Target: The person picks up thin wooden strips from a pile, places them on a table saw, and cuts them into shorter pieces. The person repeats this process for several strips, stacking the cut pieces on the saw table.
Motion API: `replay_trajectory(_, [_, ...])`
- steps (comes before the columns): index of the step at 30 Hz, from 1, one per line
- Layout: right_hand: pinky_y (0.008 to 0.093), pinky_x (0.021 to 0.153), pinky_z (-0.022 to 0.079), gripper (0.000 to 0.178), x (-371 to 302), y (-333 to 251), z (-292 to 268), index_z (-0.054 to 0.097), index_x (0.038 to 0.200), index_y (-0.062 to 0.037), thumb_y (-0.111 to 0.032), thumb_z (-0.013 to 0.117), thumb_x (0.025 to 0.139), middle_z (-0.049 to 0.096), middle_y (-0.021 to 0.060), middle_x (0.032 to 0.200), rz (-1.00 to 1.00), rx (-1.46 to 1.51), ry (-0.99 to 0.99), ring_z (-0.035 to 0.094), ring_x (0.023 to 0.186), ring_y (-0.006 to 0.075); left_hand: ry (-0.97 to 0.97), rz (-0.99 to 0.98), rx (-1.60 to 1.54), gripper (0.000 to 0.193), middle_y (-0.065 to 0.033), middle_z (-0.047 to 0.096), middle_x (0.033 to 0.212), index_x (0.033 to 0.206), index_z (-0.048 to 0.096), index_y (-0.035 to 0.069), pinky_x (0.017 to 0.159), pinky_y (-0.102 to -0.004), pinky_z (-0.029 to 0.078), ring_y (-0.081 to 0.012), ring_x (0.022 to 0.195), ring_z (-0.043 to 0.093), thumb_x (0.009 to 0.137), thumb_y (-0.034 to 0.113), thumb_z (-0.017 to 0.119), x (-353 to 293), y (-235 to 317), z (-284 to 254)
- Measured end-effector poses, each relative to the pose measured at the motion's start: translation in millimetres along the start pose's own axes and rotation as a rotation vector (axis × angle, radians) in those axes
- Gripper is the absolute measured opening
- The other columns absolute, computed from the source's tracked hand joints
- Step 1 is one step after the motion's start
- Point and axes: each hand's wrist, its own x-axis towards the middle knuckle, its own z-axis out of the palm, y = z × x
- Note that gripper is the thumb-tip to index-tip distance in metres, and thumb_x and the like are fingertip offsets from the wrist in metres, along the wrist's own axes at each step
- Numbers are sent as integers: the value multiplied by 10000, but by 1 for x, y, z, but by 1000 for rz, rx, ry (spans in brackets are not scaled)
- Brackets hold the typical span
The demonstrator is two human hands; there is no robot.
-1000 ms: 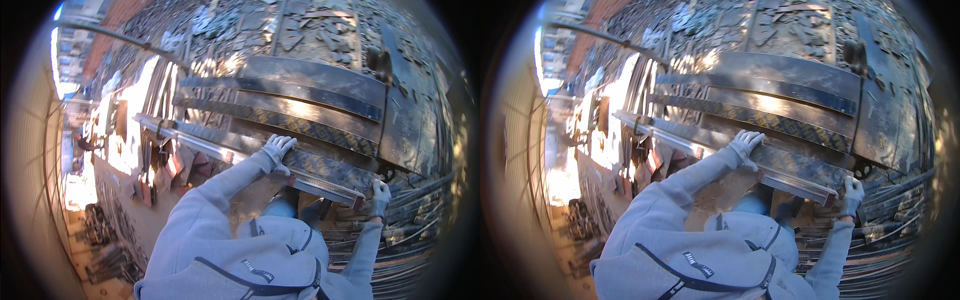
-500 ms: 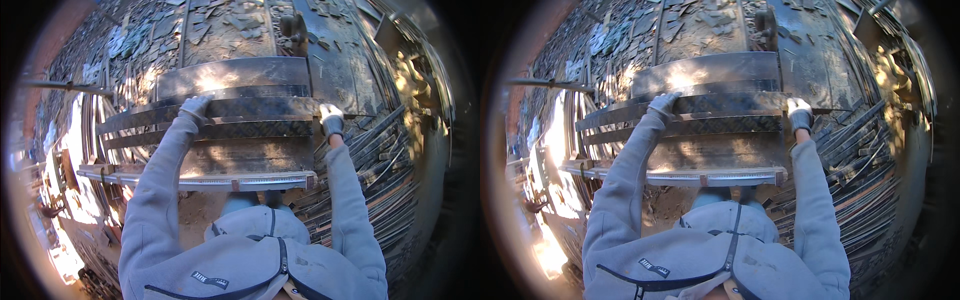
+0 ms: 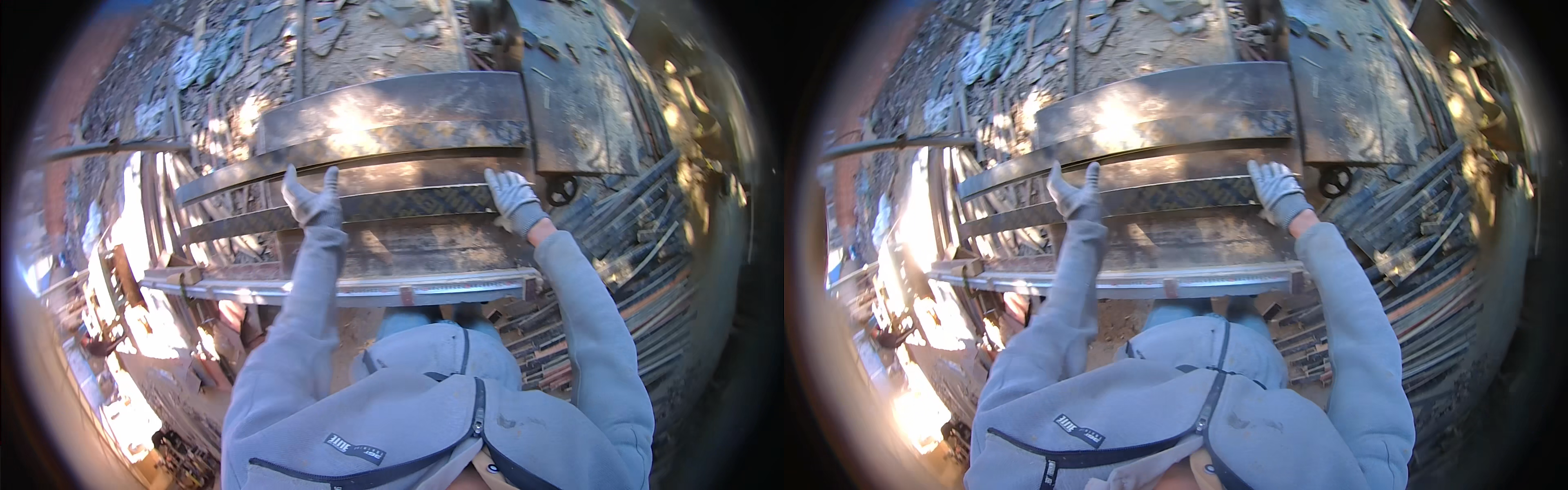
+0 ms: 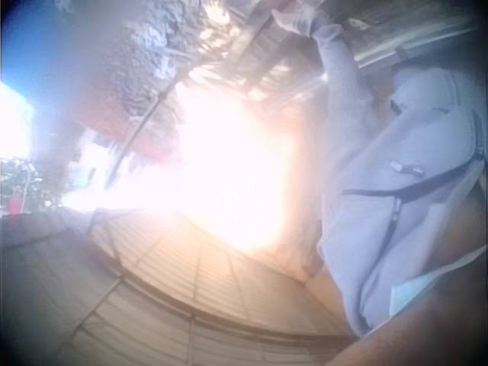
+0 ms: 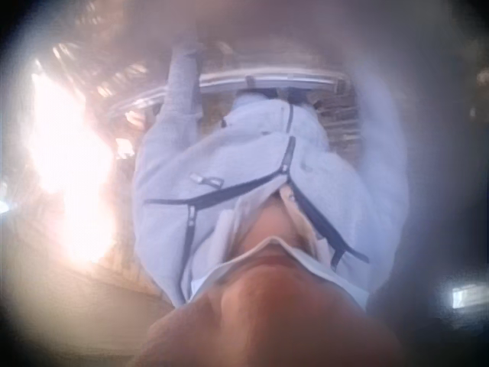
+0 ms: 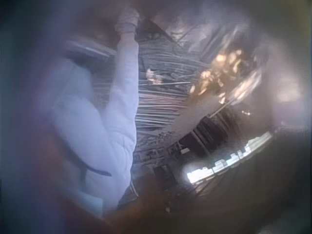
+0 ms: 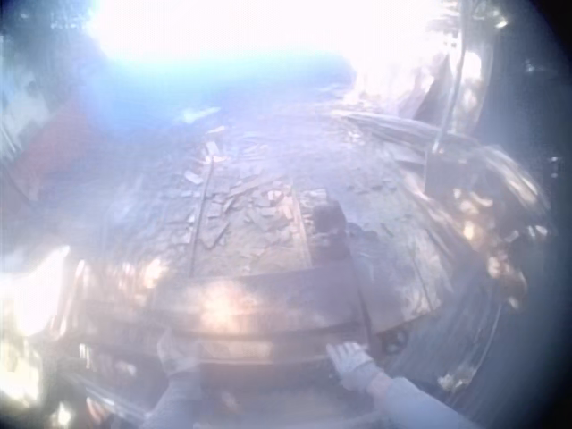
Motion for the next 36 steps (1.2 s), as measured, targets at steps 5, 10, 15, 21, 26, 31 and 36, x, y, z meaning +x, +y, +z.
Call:
replay_trajectory(5, [447, 942, 505, 577, -13, -7, -38, 655, 1090, -44, -405, 876, 698, 621, 162, 1100, -100, 47, -143, 611, 1095, 352, 160, -1480, -797, 1030, -281, 562, 1537, 1586, 411, -60, 1214, -545, 432, -313, 1520, 457, 931, 651, 766, -50, -33, -42])
replay_trajectory(10, [464, 809, 443, 579, -105, -40, -62, 598, 1092, -23, -355, 838, 683, 562, 141, 1027, -212, 114, 305, 568, 982, 325, 382, -1450, -1126, 870, -228, 586, 1367, 1477, 468, -28, 1080, -497, 458, -280, 1332, 499, 968, 631, 720, -36, -50, -33])
replay_trajectory(15, [506, 957, 454, 908, -143, -43, -30, 499, 1418, -40, -319, 919, 663, 538, 143, 1184, -67, 109, 662, 558, 1085, 342, 371, -1207, -1199, 722, -176, 609, 1197, 1367, 525, 4, 946, -448, 484, -248, 1144, 540, 1006, 611, 673, -20, -36, -51])
replay_trajectory(21, [504, 1023, 437, 1038, -126, -97, -6, 437, 1528, -28, -452, 923, 715, 545, 188, 1276, 112, 480, 338, 542, 1163, 359, 319, -664, -1191, 577, -113, 637, 994, 1235, 593, 42, 785, -390, 514, -209, 918, 590, 1050, 587, 618, 33, 32, -120])
replay_trajectory(26, [499, 1095, 534, 1148, -95, -92, -120, 377, 1588, 43, -812, 686, 886, 565, 274, 1426, -80, 1130, 671, 609, 1288, 365, 162, -45, -1135, 502, -61, 660, 824, 1125, 649, 73, 651, -342, 540, -177, 729, 632, 1087, 568, 572, 85, 145, -203])
replay_trajectory(31, [623, 1185, 475, 1171, -150, 53, -288, 139, 1696, 10, -758, 622, 956, 353, 359, 1640, -473, 1716, 1173, 546, 1415, 473, -183, 454, -940, 481, 0, 662, 692, 1007, 711, 101, 533, -295, 518, -129, 574, 624, 1110, 546, 561, 60, 242, -207])
replay_trajectory(36, [595, 1262, 342, 860, -249, 193, -242, 386, 1634, -37, -544, 678, 1005, 501, 225, 1595, 92, 1796, 1626, 558, 1383, 405, -837, 423, -246, 498, -100, 742, 856, 1051, 733, 61, 749, -377, 552, -200, 817, 693, 1011, 558, 727, -29, 227, -150])
